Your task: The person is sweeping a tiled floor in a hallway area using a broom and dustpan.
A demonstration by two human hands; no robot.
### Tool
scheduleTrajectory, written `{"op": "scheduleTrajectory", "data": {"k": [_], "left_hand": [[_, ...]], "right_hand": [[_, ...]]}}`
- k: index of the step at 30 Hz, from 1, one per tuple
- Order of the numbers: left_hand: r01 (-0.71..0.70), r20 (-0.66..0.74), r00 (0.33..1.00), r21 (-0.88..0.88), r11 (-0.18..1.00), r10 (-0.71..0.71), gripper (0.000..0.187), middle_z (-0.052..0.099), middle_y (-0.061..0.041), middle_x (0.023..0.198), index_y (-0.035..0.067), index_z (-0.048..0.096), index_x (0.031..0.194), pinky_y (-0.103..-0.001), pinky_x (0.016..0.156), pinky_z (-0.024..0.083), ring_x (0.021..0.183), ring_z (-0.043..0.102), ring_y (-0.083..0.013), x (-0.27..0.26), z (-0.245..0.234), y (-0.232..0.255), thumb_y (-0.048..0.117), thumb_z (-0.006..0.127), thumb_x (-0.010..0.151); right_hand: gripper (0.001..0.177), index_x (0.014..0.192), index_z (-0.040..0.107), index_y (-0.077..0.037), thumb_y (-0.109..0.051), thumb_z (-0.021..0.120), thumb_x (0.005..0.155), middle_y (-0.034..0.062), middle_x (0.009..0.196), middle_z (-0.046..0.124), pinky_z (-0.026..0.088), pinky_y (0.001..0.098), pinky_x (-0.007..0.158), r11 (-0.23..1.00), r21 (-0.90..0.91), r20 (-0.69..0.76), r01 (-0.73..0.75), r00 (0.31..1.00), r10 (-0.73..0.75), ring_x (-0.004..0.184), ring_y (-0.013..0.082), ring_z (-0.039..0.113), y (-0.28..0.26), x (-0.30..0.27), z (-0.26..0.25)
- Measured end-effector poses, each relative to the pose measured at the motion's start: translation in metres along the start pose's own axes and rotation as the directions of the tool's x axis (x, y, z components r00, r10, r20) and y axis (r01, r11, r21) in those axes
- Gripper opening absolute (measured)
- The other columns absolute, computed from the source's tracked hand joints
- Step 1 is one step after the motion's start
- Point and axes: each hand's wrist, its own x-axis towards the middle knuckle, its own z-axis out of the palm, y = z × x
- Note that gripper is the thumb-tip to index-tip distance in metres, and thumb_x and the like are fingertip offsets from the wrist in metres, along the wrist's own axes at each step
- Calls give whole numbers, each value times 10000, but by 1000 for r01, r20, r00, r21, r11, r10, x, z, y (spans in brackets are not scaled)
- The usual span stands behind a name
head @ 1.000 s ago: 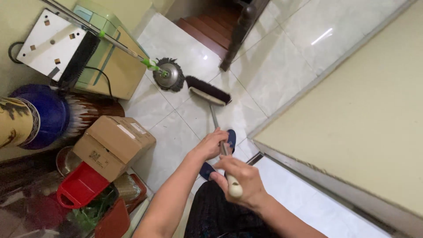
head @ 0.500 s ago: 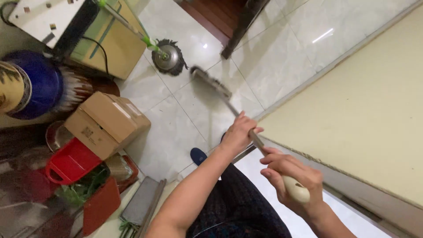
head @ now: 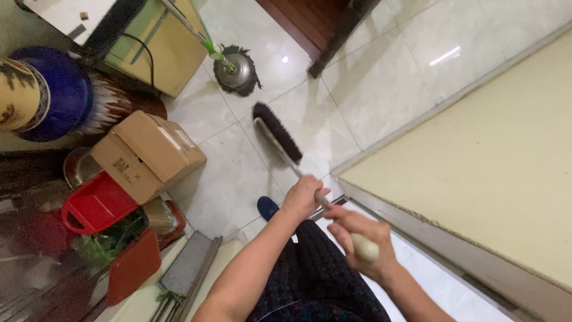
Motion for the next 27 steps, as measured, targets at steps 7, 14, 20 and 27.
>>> {"op": "scheduleTrajectory", "data": {"k": [7,14,20,27], "left_hand": [[-42,-102,994,84,996,51,295,680,-106,880,81,640,737,-496,779,532,941,658,-349,-22,-33,42,318,729,889],[-149,-271,950,51,988,157,239,664,-66,900,119,637,863,-468,832,529,981,658,-322,-5,-55,74,329,747,893],[-15,-299,953,111,994,47,121,635,-58,940,147,644,930,-500,872,511,1009,645,-316,8,-45,41,217,720,866],[348,-315,891,13,937,-327,55,630,-123,949,137,682,848,-518,832,505,1006,618,-360,62,15,-100,186,702,861]], "right_hand": [[77,805,693,-19,-30,730,871,115,1043,797,623,318,866,991,11,106,131,986,-132,1075,270,788,-37,-13,-22],[337,836,690,36,-198,533,1021,209,970,769,605,483,1064,985,28,55,173,983,-174,1099,358,779,-79,-17,-113],[519,822,650,65,-274,444,1156,271,1011,761,538,456,813,930,360,-66,-75,992,106,1061,408,763,-3,23,-123],[244,874,760,75,-88,610,975,170,963,793,547,401,977,957,167,260,-239,947,191,1140,295,737,21,135,-33]]}}
